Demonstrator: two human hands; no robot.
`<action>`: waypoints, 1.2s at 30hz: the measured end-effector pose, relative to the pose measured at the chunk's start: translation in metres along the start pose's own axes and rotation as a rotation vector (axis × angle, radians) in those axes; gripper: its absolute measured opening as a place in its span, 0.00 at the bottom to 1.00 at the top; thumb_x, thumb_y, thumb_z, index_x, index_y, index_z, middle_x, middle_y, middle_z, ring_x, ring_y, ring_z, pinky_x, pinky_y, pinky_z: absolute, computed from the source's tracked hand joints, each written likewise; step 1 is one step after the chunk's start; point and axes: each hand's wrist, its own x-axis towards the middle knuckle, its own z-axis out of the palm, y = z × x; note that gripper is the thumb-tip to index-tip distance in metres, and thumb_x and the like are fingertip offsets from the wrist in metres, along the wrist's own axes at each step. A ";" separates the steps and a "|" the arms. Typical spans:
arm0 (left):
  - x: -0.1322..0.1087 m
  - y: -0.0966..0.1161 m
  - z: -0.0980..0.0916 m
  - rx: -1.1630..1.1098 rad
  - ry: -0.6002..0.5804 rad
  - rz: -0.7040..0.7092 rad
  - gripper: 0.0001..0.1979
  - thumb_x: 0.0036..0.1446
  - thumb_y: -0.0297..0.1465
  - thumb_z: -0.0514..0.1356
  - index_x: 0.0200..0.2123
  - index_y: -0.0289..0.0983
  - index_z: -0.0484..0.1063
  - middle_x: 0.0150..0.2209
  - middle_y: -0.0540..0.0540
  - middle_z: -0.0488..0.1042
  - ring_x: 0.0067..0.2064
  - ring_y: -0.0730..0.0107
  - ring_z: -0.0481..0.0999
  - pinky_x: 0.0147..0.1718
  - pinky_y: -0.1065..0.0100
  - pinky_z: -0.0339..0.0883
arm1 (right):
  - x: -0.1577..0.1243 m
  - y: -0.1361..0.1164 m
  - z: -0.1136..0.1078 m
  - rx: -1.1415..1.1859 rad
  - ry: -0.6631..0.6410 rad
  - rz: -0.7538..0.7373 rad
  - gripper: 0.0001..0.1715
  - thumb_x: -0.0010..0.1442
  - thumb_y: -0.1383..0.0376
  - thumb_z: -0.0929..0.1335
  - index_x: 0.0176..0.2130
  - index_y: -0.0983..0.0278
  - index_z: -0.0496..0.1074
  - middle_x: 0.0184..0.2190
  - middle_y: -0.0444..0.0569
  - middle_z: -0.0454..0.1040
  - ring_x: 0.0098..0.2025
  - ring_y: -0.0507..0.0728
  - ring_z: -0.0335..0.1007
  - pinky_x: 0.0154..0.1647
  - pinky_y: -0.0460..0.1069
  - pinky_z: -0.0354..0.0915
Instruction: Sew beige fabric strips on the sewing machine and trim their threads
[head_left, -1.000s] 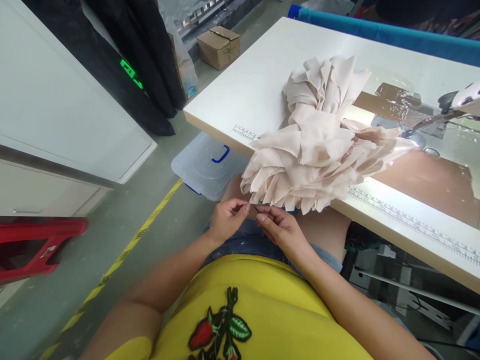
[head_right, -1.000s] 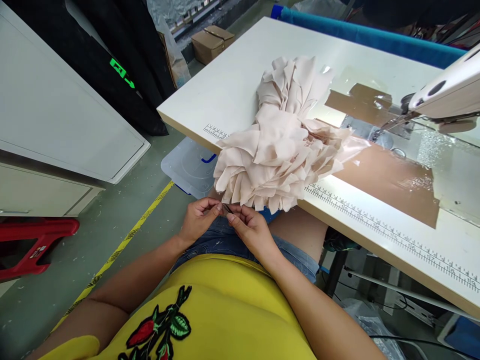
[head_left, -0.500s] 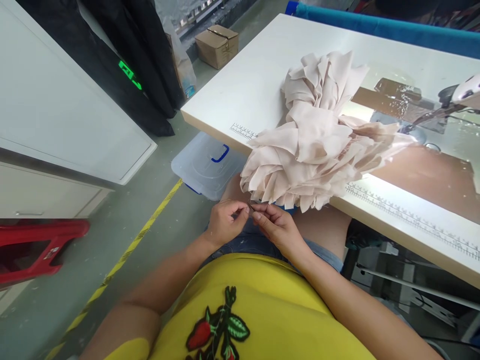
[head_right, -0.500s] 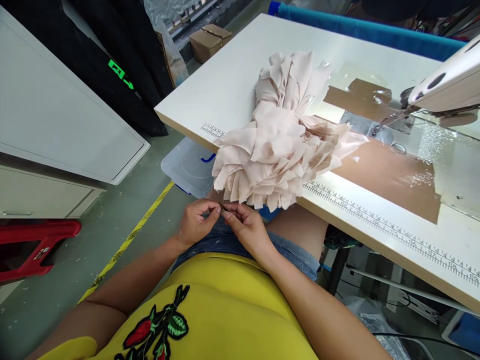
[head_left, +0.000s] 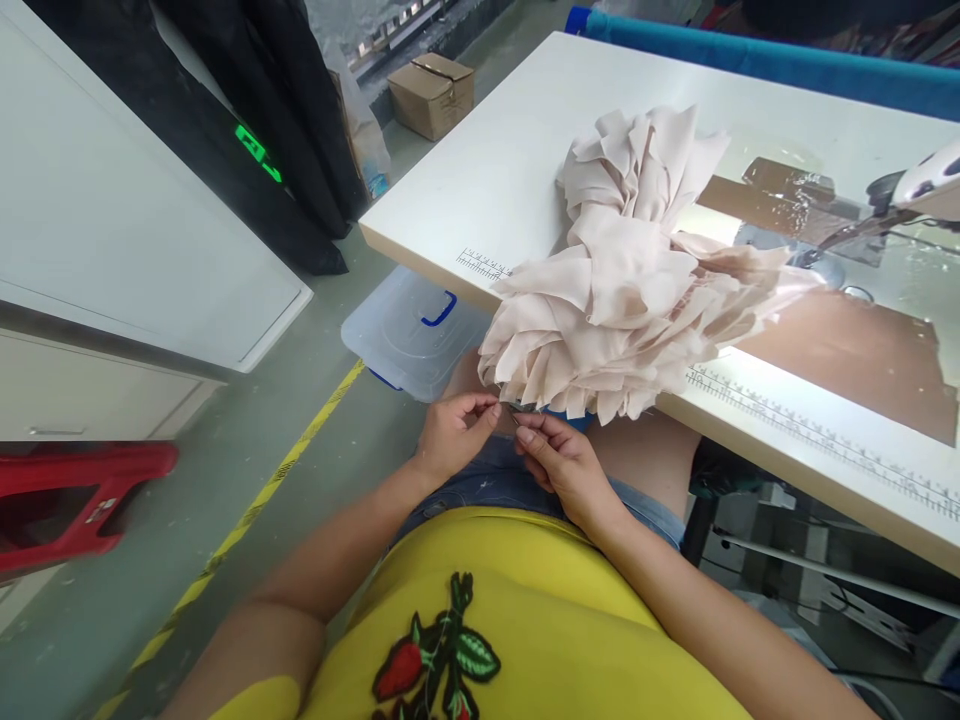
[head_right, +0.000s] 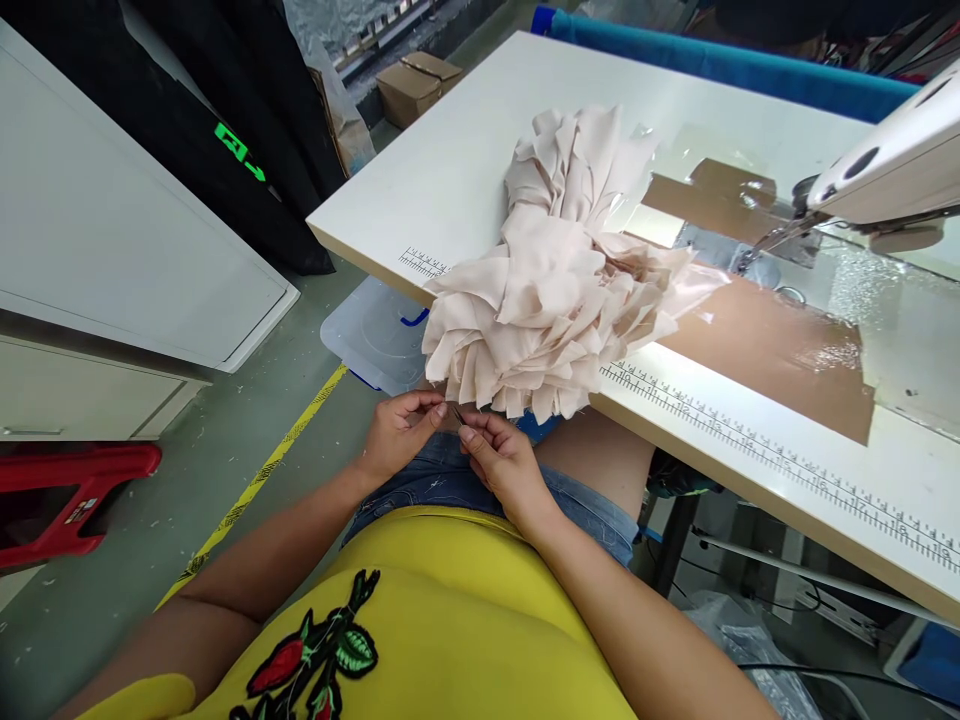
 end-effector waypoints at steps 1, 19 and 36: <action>0.000 0.000 -0.001 0.016 -0.002 0.010 0.11 0.57 0.36 0.59 0.37 0.35 0.76 0.34 0.45 0.79 0.36 0.68 0.77 0.38 0.68 0.70 | 0.000 0.000 0.000 0.001 0.002 0.000 0.26 0.47 0.52 0.73 0.41 0.64 0.69 0.21 0.38 0.64 0.14 0.43 0.47 0.12 0.42 0.41; -0.002 0.016 -0.009 0.254 -0.002 0.174 0.06 0.55 0.29 0.57 0.29 0.35 0.74 0.27 0.47 0.76 0.29 0.71 0.73 0.32 0.70 0.65 | 0.007 -0.002 0.007 -0.078 -0.061 -0.088 0.23 0.51 0.54 0.72 0.42 0.66 0.71 0.24 0.41 0.66 0.19 0.45 0.50 0.18 0.44 0.47; -0.001 0.005 0.002 -0.195 -0.294 -0.203 0.15 0.56 0.39 0.59 0.24 0.34 0.73 0.20 0.51 0.70 0.24 0.75 0.68 0.29 0.72 0.62 | -0.012 0.013 -0.051 -0.118 0.004 0.025 0.27 0.46 0.50 0.74 0.40 0.65 0.71 0.22 0.40 0.66 0.16 0.44 0.48 0.15 0.44 0.43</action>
